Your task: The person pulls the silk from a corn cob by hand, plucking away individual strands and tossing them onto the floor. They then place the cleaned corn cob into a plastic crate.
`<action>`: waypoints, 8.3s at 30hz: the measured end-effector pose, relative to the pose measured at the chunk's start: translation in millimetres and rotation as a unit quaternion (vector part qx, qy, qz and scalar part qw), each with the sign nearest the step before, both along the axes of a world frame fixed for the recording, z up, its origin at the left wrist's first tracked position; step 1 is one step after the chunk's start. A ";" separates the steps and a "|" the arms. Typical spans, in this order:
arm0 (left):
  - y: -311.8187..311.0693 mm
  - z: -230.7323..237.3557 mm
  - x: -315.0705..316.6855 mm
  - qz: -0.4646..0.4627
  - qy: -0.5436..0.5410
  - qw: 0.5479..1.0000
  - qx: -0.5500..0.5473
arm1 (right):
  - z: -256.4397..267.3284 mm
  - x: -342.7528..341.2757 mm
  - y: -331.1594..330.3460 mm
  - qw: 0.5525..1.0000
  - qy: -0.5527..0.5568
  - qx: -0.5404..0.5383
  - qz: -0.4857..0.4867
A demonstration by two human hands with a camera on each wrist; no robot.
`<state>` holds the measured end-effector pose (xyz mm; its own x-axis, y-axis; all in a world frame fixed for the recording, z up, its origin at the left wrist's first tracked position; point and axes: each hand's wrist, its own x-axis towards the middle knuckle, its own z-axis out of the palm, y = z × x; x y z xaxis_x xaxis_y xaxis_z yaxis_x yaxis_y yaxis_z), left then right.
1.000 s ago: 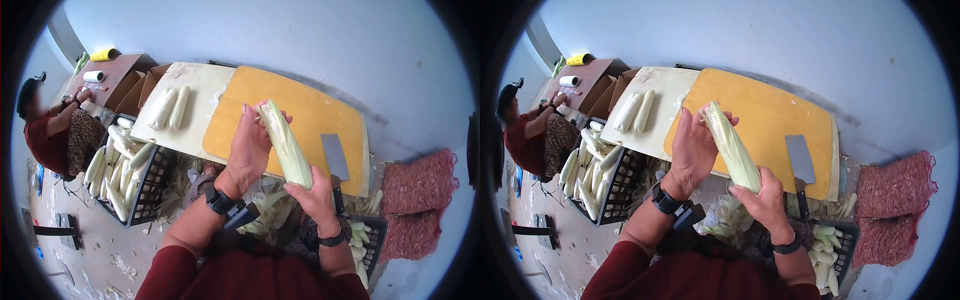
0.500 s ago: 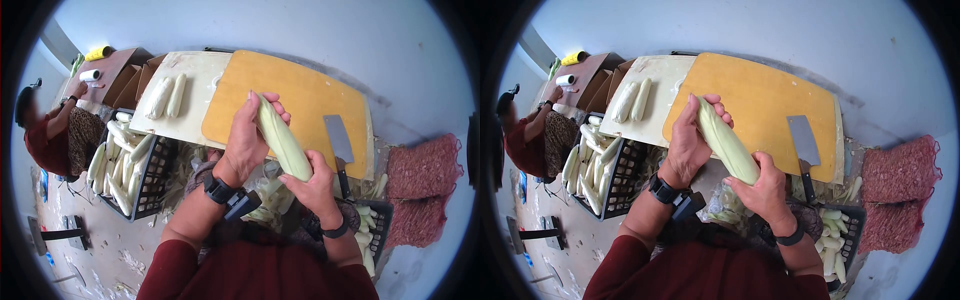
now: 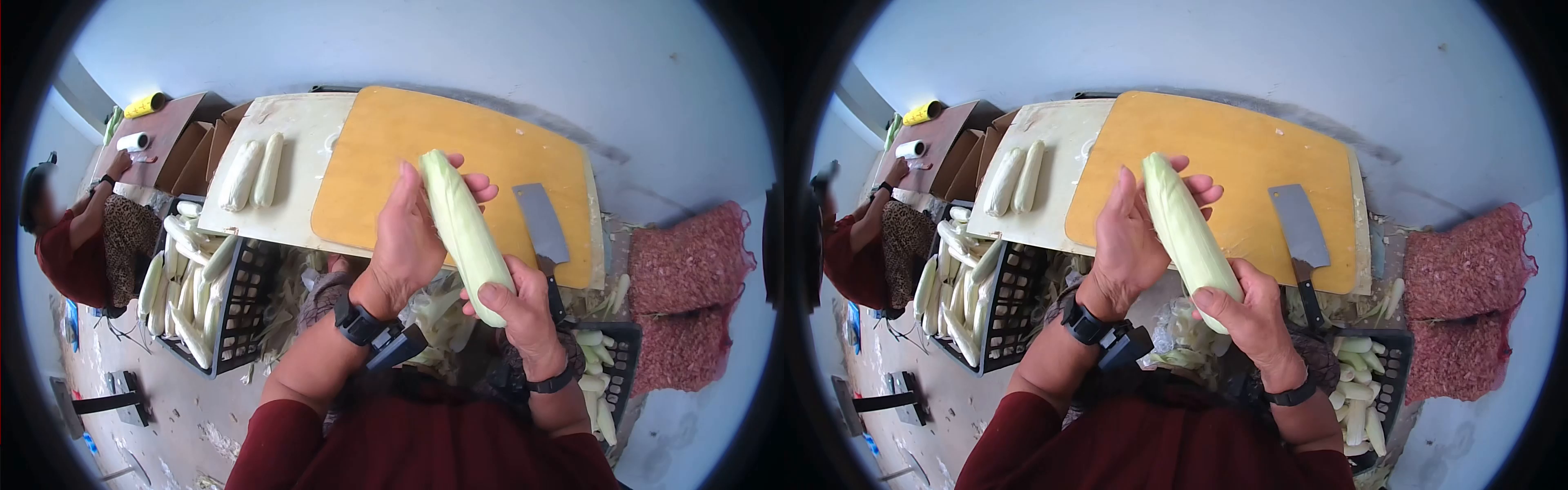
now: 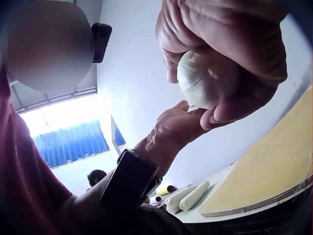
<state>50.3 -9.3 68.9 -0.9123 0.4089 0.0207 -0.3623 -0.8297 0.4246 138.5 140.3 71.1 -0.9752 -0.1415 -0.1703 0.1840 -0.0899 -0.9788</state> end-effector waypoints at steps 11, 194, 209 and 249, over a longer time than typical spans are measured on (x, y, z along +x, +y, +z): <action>4.2 -11.5 5.5 -0.103 0.020 0.992 -0.076 | 2.5 -4.2 -1.3 0.994 0.024 0.088 -0.056; 4.7 -17.1 23.8 -0.033 0.014 0.986 -0.163 | 3.2 5.2 25.9 0.990 0.016 -0.001 -0.139; -57.4 -15.2 -33.1 0.246 -0.127 0.961 0.014 | 5.9 5.4 80.6 0.957 0.031 -0.169 -0.234; -35.4 -18.6 -16.6 0.043 -0.077 0.995 0.051 | -12.4 9.3 -10.7 0.951 0.204 0.222 0.068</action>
